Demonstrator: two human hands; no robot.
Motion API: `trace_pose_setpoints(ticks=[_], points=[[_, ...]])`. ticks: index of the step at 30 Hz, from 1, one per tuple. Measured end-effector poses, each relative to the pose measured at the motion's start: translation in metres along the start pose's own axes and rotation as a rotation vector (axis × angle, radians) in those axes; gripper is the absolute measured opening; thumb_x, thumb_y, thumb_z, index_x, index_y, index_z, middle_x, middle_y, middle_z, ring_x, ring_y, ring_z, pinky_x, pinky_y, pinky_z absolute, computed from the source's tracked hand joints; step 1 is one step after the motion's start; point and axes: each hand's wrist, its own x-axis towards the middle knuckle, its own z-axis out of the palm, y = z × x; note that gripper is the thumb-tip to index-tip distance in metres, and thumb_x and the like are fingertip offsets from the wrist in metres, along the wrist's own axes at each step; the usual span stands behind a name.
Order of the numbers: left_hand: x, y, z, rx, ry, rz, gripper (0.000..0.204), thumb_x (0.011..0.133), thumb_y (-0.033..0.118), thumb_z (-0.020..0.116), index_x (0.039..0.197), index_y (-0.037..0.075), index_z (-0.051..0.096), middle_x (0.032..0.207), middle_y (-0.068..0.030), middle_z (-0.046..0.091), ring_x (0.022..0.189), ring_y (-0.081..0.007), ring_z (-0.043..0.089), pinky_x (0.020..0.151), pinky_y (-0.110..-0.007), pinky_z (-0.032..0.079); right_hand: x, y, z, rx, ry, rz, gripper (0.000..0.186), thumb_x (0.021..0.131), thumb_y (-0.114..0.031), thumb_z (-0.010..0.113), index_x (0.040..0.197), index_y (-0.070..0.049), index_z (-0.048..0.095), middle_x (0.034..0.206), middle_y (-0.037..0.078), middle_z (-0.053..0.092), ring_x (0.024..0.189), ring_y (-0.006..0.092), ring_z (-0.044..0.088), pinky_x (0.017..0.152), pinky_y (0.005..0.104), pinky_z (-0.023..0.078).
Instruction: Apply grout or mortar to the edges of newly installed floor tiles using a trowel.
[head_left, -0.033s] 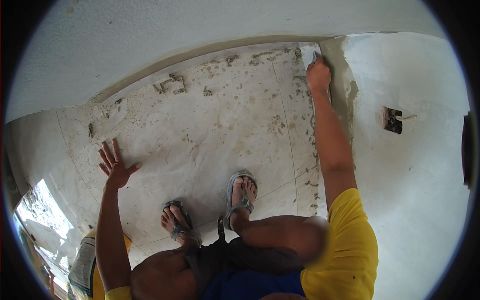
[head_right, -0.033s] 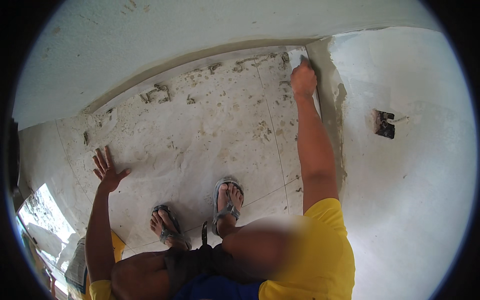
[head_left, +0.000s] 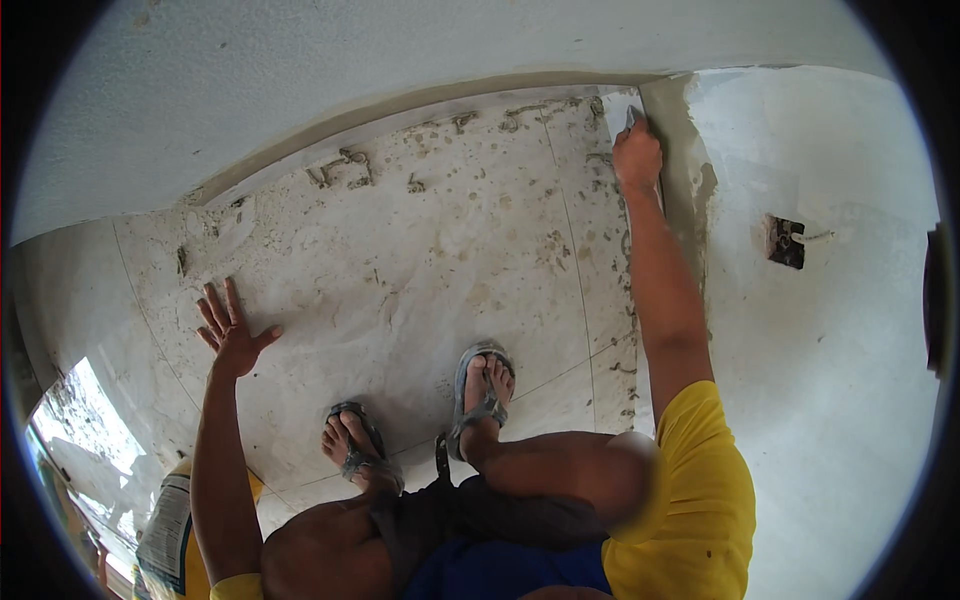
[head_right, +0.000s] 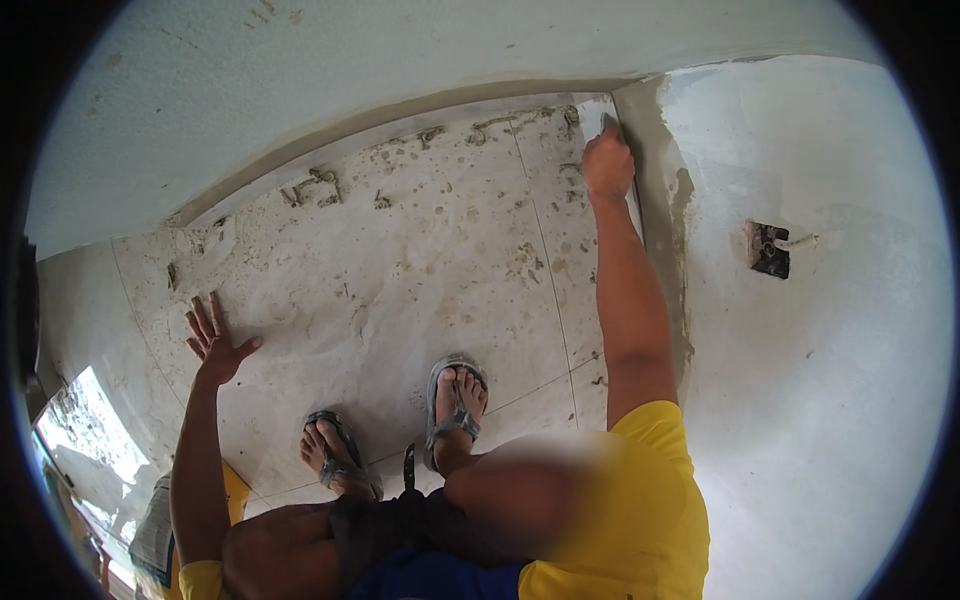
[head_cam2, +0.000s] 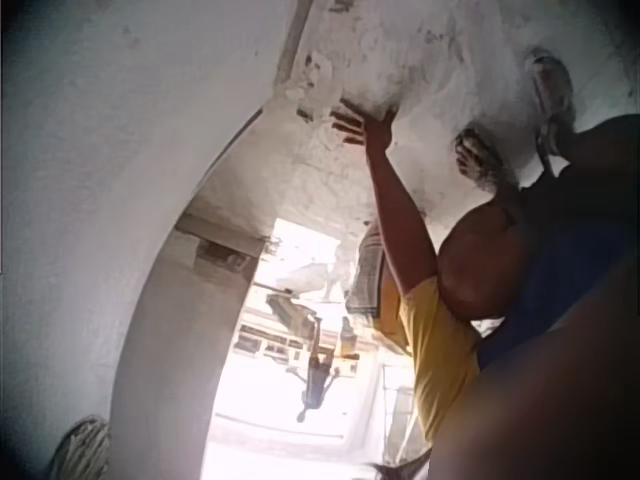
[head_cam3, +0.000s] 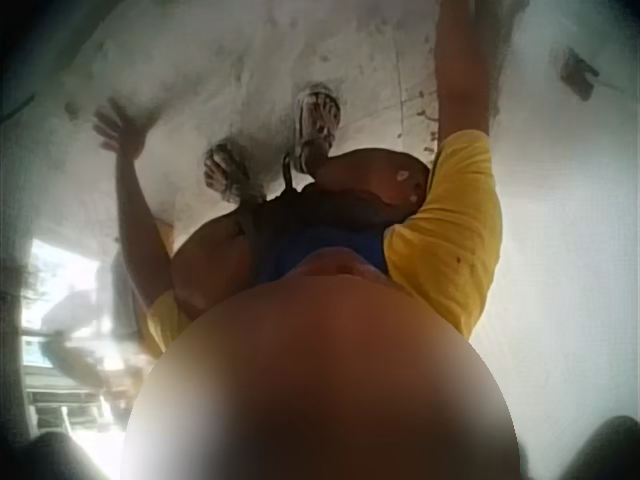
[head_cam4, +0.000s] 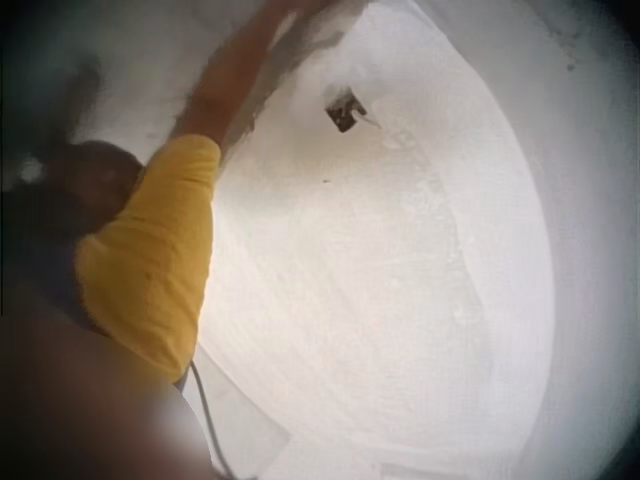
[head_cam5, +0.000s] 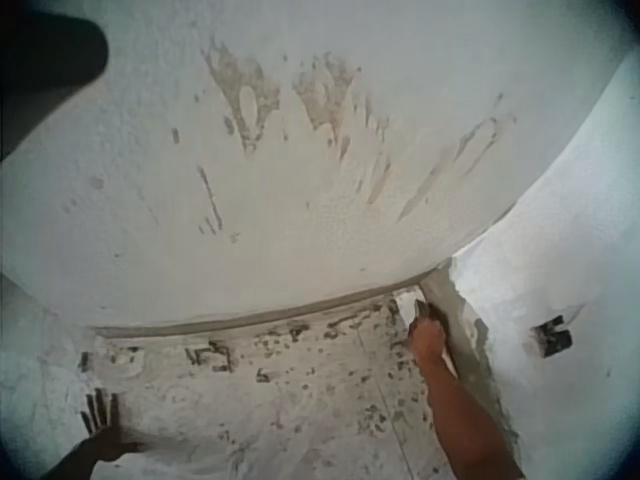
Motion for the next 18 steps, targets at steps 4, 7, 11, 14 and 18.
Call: trace_pose_setpoints(ticks=[4, 7, 11, 14, 18], points=[[0.002, 0.001, 0.001, 0.025, 0.011, -0.001, 0.126, 0.069, 0.054, 0.079, 0.152, 0.028, -0.013, 0.156, -0.0118, -0.027, 0.143, -0.0388, -0.021, 0.107, -0.069, -0.001, -0.012, 0.015, 0.005, 0.079, 0.185, -0.038, 0.024, 0.085, -0.017, 0.059, 0.103, -0.001, 0.058, 0.086, 0.024, 0.066, 0.080, 0.0431, 0.065, 0.072, 0.0519, 0.053], [0.001, 0.002, 0.001, 0.029, 0.009, -0.005, 0.126, 0.069, 0.055, 0.079, 0.152, 0.028, -0.012, 0.156, -0.0115, -0.026, 0.143, -0.0384, -0.021, 0.108, -0.069, 0.000, -0.005, 0.014, 0.004, 0.075, 0.194, -0.004, 0.024, 0.086, -0.017, 0.059, 0.103, 0.000, 0.058, 0.086, 0.025, 0.066, 0.080, 0.0432, 0.065, 0.072, 0.0521, 0.053], [0.001, 0.000, 0.001, 0.028, 0.007, -0.009, 0.126, 0.069, 0.055, 0.079, 0.152, 0.028, -0.012, 0.156, -0.0115, -0.027, 0.143, -0.0384, -0.021, 0.108, -0.068, -0.001, 0.007, 0.003, 0.002, 0.084, 0.211, 0.010, 0.022, 0.087, -0.017, 0.058, 0.101, 0.000, 0.057, 0.086, 0.024, 0.066, 0.081, 0.0430, 0.065, 0.072, 0.0522, 0.053], [0.002, 0.001, 0.001, 0.025, 0.010, -0.002, 0.126, 0.069, 0.054, 0.079, 0.152, 0.028, -0.012, 0.156, -0.0114, -0.027, 0.143, -0.0384, -0.021, 0.108, -0.068, -0.002, 0.015, 0.002, 0.005, 0.097, 0.216, 0.024, 0.021, 0.086, -0.016, 0.058, 0.101, 0.000, 0.057, 0.086, 0.024, 0.066, 0.080, 0.0431, 0.065, 0.072, 0.0524, 0.053], [0.001, 0.004, -0.001, 0.021, 0.000, -0.004, 0.125, 0.070, 0.053, 0.079, 0.152, 0.028, -0.012, 0.156, -0.0114, -0.027, 0.143, -0.0387, -0.020, 0.108, -0.068, -0.002, 0.022, -0.002, 0.005, 0.076, 0.200, 0.032, 0.020, 0.086, -0.015, 0.057, 0.100, -0.001, 0.057, 0.085, 0.024, 0.066, 0.080, 0.0433, 0.065, 0.072, 0.0527, 0.053]])
